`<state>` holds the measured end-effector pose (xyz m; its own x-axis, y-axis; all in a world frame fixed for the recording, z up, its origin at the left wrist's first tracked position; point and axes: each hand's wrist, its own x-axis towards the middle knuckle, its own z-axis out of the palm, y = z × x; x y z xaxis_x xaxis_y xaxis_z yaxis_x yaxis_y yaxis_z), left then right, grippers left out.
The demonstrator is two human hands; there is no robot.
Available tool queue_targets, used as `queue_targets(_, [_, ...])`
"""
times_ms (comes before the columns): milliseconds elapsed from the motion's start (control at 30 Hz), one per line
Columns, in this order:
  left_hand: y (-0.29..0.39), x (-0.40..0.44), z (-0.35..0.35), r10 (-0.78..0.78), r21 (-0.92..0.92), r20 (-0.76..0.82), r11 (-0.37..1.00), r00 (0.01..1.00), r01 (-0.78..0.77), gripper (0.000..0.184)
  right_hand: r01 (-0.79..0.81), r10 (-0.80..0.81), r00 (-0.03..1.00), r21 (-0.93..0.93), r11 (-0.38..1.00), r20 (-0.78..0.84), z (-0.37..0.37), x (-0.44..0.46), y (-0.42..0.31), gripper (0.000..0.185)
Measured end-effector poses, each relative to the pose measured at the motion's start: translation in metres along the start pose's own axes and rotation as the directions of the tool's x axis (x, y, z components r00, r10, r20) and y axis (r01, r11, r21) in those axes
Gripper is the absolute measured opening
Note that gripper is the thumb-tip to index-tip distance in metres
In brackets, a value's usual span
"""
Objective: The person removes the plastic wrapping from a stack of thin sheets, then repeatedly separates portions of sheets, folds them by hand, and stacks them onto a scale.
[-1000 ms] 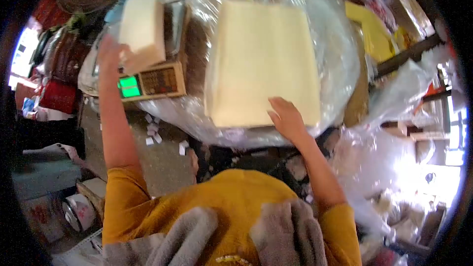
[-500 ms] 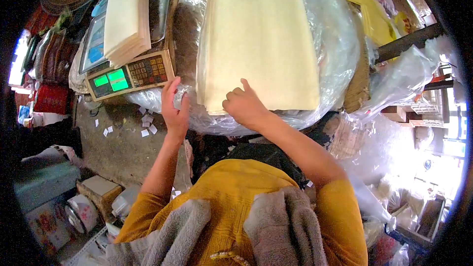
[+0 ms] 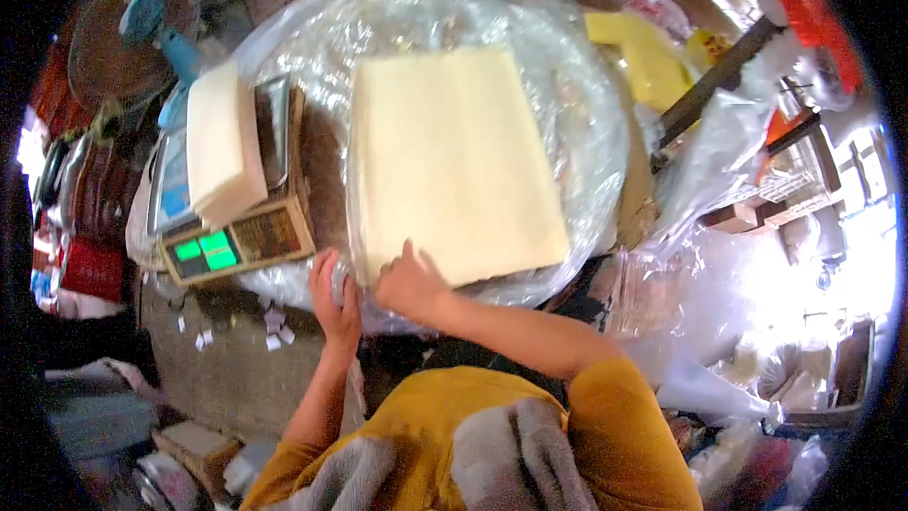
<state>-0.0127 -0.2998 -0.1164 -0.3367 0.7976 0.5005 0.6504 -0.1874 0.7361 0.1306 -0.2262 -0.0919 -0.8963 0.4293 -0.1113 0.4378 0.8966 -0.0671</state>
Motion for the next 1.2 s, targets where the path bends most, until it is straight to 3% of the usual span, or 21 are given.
queue_targets(233, [0.012,-0.006,0.01,-0.023,-0.039,0.054,0.999,0.998,0.025,0.043,-0.022,0.027,0.97,0.025,0.999,-0.242,0.018,0.003,0.0,0.011])
queue_targets(633, [0.008,-0.012,0.015,0.013,-0.046,0.085,0.999,0.996,-0.009,0.05,0.007,-0.014,0.958,-0.026,1.0,-0.285,0.032,0.003,-0.008,0.011])
queue_targets(733, [0.003,-0.016,0.018,0.005,-0.04,0.07,0.999,0.998,-0.002,0.052,0.049,-0.017,0.948,0.09,0.995,-0.319,0.028,0.005,-0.002,0.012])
queue_targets(800, [-0.003,-0.02,0.024,0.015,-0.041,0.028,0.999,1.0,-0.014,0.053,-0.065,0.139,0.96,0.29,0.955,-0.244,0.014,0.002,0.007,0.012])
queue_targets(867, [0.009,-0.014,0.021,0.022,0.155,0.075,0.987,0.997,-0.033,0.054,-0.175,0.304,0.942,0.564,0.807,-0.143,-0.002,-0.002,0.031,0.013])
queue_targets(900, [0.015,-0.009,0.018,0.021,0.251,0.1,0.967,0.995,-0.046,0.055,-0.225,0.496,0.866,0.836,0.5,-0.064,-0.011,-0.008,0.047,0.012])
queue_targets(933, [0.019,-0.004,0.015,0.033,0.342,0.222,0.933,0.975,-0.109,0.054,-0.206,0.618,0.784,0.916,0.345,-0.056,-0.015,-0.014,0.071,0.01])
queue_targets(967, [0.022,0.0,0.012,0.029,0.42,0.341,0.89,0.94,-0.18,0.054,-0.169,0.733,0.66,0.983,-0.067,0.164,-0.032,-0.022,0.091,0.005])
queue_targets(1000, [0.023,0.004,0.012,0.011,0.482,0.458,0.837,0.889,-0.259,0.056,-0.088,0.778,0.605,0.985,-0.147,0.17,-0.041,-0.031,0.106,0.008])
queue_targets(1033, [0.019,0.008,0.016,0.03,0.423,0.525,0.858,0.851,-0.291,0.053,-0.024,0.746,0.648,0.983,-0.181,0.154,-0.042,-0.039,0.112,0.016])
queue_targets(1100, [0.007,0.023,0.033,0.083,0.296,0.64,0.891,0.764,-0.345,0.047,-0.157,0.548,0.836,0.972,0.173,0.037,-0.052,-0.051,0.097,0.032])
queue_targets(1133, [0.005,0.036,0.041,0.138,0.238,0.65,0.897,0.748,-0.372,0.04,-0.121,0.485,0.862,0.87,0.478,-0.147,-0.036,-0.054,0.086,0.04])
queue_targets(1167, [0.001,0.04,0.054,0.146,0.242,0.609,0.901,0.779,-0.359,0.04,-0.075,0.367,0.88,0.675,0.734,-0.302,-0.019,-0.055,0.073,0.048])
queue_targets(1200, [-0.003,0.041,0.071,0.154,0.247,0.568,0.905,0.808,-0.345,0.042,-0.286,0.374,0.912,0.392,0.874,-0.17,-0.016,-0.057,0.061,0.057])
